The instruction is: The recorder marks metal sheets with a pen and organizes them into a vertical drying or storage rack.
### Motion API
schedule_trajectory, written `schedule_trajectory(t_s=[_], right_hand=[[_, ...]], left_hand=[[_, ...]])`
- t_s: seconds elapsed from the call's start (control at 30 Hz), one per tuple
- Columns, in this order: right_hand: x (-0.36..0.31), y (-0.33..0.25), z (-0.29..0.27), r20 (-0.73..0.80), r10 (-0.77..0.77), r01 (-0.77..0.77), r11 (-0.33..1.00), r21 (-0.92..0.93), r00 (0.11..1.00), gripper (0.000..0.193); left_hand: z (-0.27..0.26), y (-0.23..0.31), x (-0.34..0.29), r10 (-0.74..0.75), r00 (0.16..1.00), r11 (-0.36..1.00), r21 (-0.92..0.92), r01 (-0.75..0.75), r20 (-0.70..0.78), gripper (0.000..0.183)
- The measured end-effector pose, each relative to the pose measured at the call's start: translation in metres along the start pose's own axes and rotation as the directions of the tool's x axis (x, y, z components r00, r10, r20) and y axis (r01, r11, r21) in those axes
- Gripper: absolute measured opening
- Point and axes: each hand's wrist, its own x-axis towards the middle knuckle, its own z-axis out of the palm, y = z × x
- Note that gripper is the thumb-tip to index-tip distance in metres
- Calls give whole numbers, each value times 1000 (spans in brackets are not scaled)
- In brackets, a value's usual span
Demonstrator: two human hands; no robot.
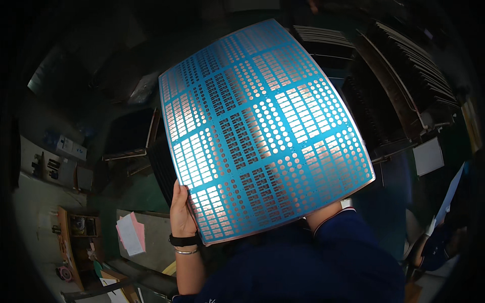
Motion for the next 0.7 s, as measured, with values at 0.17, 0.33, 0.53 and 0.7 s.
schedule_trajectory(t_s=[0.17, 0.33, 0.53, 0.7], right_hand=[[-1, 3, -1, 14, 21, -21, 1000, 17, 1000, 33], [-11, -10, 7, 17, -5, 5, 1000, 7, 1000, 34], [-1, -13, 1, 47, -10, 9, 1000, 22, 999, 35], [29, -13, -4, 233, 18, -36, 997, 75, 972, 36]], left_hand=[[-10, 9, -9, 14, 995, 1000, 14, -13, -100, 35], [-27, 27, -13, 2, 995, 1000, 28, 1, -103, 36], [-29, 29, -5, 25, 994, 999, 39, -21, -103, 32], [-28, 36, -4, 45, 996, 997, 65, -40, -80, 33]])
